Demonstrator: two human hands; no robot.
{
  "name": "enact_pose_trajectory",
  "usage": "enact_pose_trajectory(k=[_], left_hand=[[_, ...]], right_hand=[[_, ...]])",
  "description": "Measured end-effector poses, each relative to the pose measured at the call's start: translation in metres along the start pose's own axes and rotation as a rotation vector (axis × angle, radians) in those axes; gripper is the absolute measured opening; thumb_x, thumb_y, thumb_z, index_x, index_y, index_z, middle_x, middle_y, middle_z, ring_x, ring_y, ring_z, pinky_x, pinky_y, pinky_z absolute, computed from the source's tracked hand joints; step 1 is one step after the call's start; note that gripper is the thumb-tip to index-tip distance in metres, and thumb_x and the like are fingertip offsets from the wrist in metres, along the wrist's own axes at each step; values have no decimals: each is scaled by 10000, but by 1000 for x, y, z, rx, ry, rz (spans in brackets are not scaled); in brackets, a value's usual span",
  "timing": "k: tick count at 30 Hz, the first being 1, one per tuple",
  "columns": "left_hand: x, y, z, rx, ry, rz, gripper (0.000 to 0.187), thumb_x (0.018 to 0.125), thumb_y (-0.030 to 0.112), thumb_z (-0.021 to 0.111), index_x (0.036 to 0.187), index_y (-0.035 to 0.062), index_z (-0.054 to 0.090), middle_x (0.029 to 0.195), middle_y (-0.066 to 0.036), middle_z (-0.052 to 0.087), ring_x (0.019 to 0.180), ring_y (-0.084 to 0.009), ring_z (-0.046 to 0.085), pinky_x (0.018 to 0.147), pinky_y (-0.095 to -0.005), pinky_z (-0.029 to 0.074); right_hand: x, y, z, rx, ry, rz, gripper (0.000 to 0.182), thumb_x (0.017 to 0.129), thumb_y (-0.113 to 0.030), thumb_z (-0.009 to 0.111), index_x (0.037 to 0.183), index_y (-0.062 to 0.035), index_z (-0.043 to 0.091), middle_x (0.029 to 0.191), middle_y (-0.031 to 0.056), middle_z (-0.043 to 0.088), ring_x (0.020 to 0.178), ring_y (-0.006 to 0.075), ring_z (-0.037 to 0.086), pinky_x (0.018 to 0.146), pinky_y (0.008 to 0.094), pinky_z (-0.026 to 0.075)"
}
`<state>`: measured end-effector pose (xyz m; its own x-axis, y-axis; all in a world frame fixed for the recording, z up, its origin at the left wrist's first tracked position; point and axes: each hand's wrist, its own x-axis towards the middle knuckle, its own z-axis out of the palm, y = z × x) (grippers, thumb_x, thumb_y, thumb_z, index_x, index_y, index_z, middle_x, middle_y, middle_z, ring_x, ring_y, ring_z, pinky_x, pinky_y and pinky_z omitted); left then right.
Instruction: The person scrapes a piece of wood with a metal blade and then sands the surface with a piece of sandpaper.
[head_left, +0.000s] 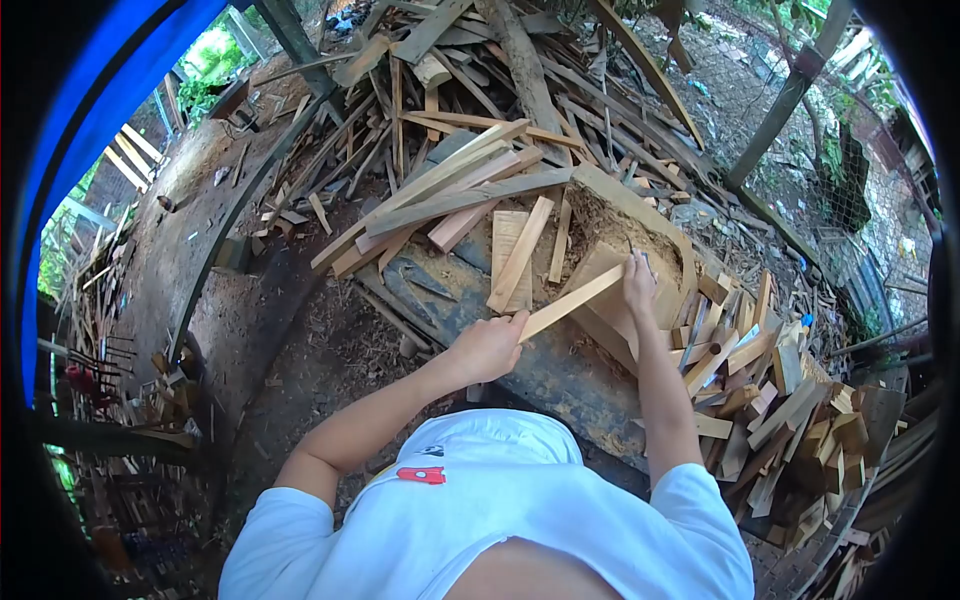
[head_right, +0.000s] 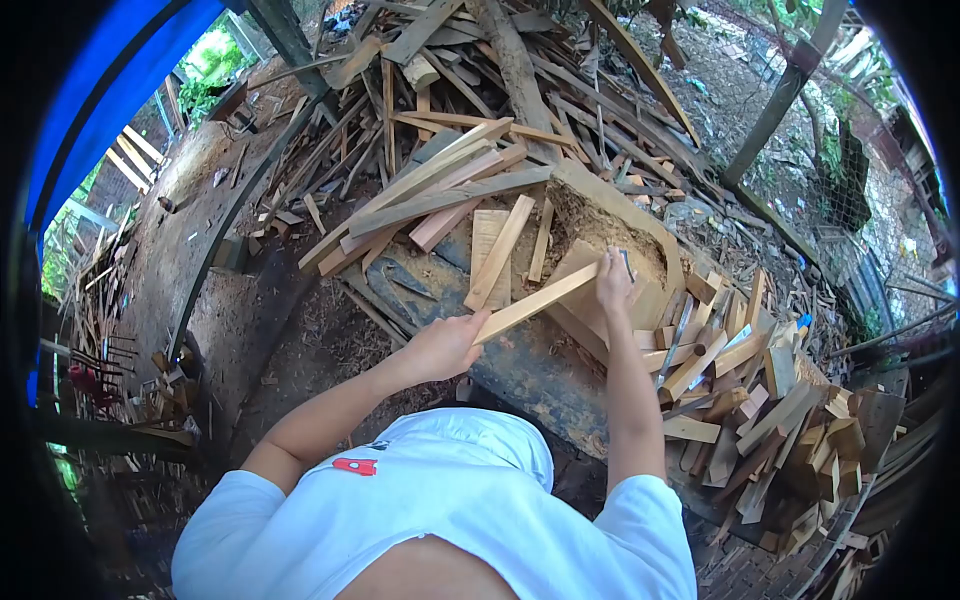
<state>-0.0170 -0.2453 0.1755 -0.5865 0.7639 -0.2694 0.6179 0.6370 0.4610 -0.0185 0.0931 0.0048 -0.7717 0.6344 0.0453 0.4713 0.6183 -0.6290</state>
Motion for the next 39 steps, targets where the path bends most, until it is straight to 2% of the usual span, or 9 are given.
enact_pose_trajectory(k=[3, 8, 11, 12, 15, 20, 29, 34, 39], left_hand=[[-7, -18, -7, -319, -93, -65, 497, 906, 145, 627, 1351, 34, 435, 882, -189, 658, 726, -298, 683, 606, -413, 570], [-34, -62, 13, -981, -90, -221, 519, 959, 140, 608, 1436, 75, 415, 943, -50, 594, 607, -94, 585, 502, -241, 519], [-36, -83, 18, -948, 50, -278, 517, 946, 128, 625, 1422, 70, 430, 944, -49, 596, 594, -96, 585, 496, -235, 515], [-34, -91, 20, -927, 117, -271, 508, 937, 118, 638, 1404, 54, 448, 913, -59, 610, 595, -93, 591, 493, -233, 510], [-22, -113, 22, -698, 206, -286, 490, 938, 119, 642, 1389, 39, 467, 886, -79, 631, 596, -75, 593, 474, -229, 497], [-4, -132, 26, -217, 515, 87, 566, 846, 144, 693, 1381, 100, 514, 1099, -201, 646, 969, -357, 657, 793, -438, 532], [48, -155, 45, 273, 266, 239, 886, 745, 1, 689, 1527, 247, 354, 990, -135, 534, 932, -350, 551, 790, -463, 480], [44, -159, 46, 192, 375, 232, 927, 742, -12, 690, 1547, 252, 315, 1049, -153, 518, 935, -350, 548, 803, -459, 472], [58, -174, 53, 79, 65, -6, 924, 774, -24, 679, 1558, 242, 267, 1225, -188, 519, 1088, -409, 553, 935, -477, 473]], right_hand=[[17, -4, -27, 394, -191, 362, 500, 1040, -378, 423, 1374, -24, 535, 1385, 189, 565, 1297, 353, 513, 1072, 391, 389], [-13, 22, -6, 222, 332, -24, 623, 1016, -457, 453, 1457, -19, 431, 1402, 230, 527, 1356, 350, 446, 1080, 382, 408], [-36, 11, -13, -283, -10, 135, 790, 953, -580, 515, 1584, -251, 173, 1645, 97, 151, 1497, 364, 164, 1071, 742, 266], [-36, 37, 8, -178, 104, 6, 808, 934, -623, 517, 1583, -315, 146, 1658, 61, 74, 1507, 386, 94, 981, 856, 195], [-59, 5, -7, -231, 163, 52, 800, 938, -617, 513, 1583, -304, 158, 1651, 61, 114, 1509, 364, 108, 1022, 825, 189], [-106, -15, -22, -281, 343, 68, 646, 997, -503, 477, 1565, -288, 258, 1614, 48, 210, 1497, 330, 161, 1128, 712, 117], [-192, -3, -47, -411, 439, 265, 568, 1015, -402, 477, 1543, -248, 331, 1581, 75, 280, 1482, 321, 202, 1164, 610, 149], [-246, 6, -53, -406, 480, 327, 528, 1024, -367, 465, 1524, -229, 368, 1553, 104, 327, 1443, 357, 277, 1158, 564, 214], [-269, -2, -49, -414, 428, 360, 491, 1024, -330, 468, 1487, -174, 425, 1516, 133, 361, 1406, 372, 329, 1139, 523, 270]])
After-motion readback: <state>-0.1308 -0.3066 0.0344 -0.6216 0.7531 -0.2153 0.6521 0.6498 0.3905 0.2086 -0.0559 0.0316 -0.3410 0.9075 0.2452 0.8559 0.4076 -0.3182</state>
